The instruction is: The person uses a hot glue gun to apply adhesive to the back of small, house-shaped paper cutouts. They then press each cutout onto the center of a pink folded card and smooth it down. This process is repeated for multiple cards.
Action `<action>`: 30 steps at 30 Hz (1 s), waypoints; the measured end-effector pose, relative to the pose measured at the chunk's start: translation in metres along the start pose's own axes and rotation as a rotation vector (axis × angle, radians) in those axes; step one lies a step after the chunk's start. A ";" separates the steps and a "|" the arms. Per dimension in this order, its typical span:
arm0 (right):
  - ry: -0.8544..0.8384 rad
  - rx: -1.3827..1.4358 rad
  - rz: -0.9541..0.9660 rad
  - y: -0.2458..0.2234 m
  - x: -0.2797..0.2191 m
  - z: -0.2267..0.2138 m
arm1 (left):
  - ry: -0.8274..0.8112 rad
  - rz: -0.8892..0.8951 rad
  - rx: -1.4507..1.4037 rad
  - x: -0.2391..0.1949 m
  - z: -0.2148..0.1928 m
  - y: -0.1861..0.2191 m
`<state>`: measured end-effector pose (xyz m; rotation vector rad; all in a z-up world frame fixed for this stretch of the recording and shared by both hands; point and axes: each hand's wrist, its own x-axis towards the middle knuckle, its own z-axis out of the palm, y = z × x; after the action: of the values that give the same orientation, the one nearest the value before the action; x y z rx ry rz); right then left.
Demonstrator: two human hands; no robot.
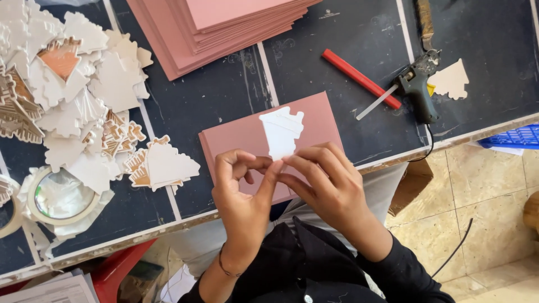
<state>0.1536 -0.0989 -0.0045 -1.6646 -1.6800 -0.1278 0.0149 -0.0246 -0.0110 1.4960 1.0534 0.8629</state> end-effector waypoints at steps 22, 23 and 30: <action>0.404 0.785 0.945 0.043 -0.037 0.030 | -0.029 0.559 0.755 0.070 -0.001 -0.085; 0.405 0.786 0.944 0.045 -0.038 0.030 | -0.029 0.560 0.755 0.075 -0.001 -0.084; 0.492 1.019 1.028 0.062 -0.051 0.025 | -0.190 0.385 0.139 0.086 -0.024 -0.058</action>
<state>0.1913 -0.1170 -0.0772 -1.2940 -0.2417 0.6523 0.0125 0.0670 -0.0650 1.8962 0.7073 0.9023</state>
